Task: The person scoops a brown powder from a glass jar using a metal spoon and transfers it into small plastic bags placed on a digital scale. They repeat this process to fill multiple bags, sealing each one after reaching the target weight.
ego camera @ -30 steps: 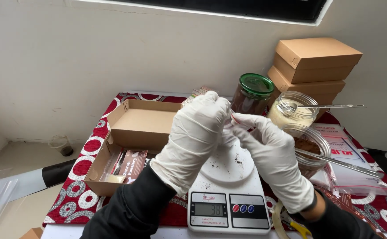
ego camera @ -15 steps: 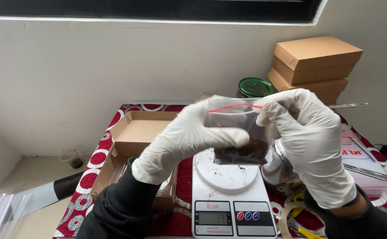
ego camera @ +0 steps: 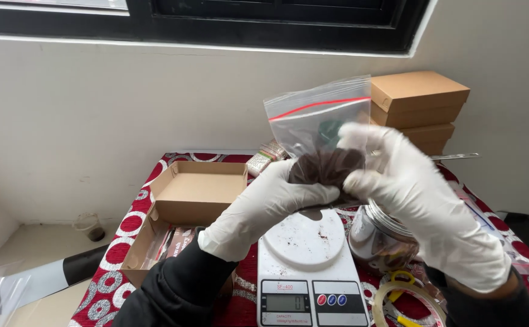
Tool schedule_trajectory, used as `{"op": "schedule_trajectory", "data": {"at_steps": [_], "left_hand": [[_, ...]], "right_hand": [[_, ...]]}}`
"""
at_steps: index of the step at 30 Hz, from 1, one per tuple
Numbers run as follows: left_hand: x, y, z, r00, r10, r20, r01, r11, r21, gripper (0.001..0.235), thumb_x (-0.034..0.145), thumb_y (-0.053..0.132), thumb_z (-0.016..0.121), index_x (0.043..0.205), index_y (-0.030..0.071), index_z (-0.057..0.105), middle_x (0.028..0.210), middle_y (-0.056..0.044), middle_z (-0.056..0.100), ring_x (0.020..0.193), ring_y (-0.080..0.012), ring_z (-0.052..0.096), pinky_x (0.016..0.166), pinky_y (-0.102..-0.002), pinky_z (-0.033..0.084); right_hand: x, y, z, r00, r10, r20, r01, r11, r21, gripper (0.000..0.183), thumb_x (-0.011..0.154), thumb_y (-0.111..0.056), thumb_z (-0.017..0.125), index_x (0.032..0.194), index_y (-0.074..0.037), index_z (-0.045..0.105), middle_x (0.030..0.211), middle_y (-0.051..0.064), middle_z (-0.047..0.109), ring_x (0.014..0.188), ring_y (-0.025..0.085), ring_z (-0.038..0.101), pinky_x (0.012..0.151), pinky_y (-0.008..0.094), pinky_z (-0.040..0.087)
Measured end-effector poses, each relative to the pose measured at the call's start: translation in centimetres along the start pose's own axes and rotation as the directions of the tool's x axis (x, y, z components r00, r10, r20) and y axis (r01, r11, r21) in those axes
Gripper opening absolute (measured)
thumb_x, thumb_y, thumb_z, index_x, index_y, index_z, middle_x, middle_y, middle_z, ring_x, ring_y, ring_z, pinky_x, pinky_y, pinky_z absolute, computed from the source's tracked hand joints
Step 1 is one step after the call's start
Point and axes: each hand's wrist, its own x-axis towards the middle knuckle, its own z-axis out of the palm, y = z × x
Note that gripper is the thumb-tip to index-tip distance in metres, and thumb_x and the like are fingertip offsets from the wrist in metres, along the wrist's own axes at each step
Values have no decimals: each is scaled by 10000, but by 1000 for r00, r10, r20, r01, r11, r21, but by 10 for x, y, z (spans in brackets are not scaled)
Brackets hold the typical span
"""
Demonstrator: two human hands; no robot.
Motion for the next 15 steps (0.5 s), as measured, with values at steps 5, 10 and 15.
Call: {"op": "schedule_trajectory", "data": {"at_steps": [5,10,15], "left_hand": [[-1,1,-5,964,-3,-266,18,998,54,126,703,164,732,772,91,656,626,33,602,603,-43,539,505,-211,505],[-4,9,2,919,239,-315,-281,955,-95,340,792,204,658,1093,48,630,1015,-87,690,949,-153,647,892,-270,542],[2,5,-10,934,204,-295,-267,944,-193,502,737,90,693,1215,52,544,1179,-118,639,1056,-184,619,886,-302,555]], "right_hand": [[-5,9,21,997,71,40,-76,986,149,668,666,36,653,1314,-108,574,1114,84,707,983,214,674,881,332,554],[7,29,18,989,44,139,-63,988,139,472,739,0,648,1209,-46,626,1013,99,729,731,173,634,574,232,440],[19,40,21,998,55,32,-58,992,112,453,751,-37,657,1202,-66,619,1039,57,724,627,170,654,174,236,326]]}}
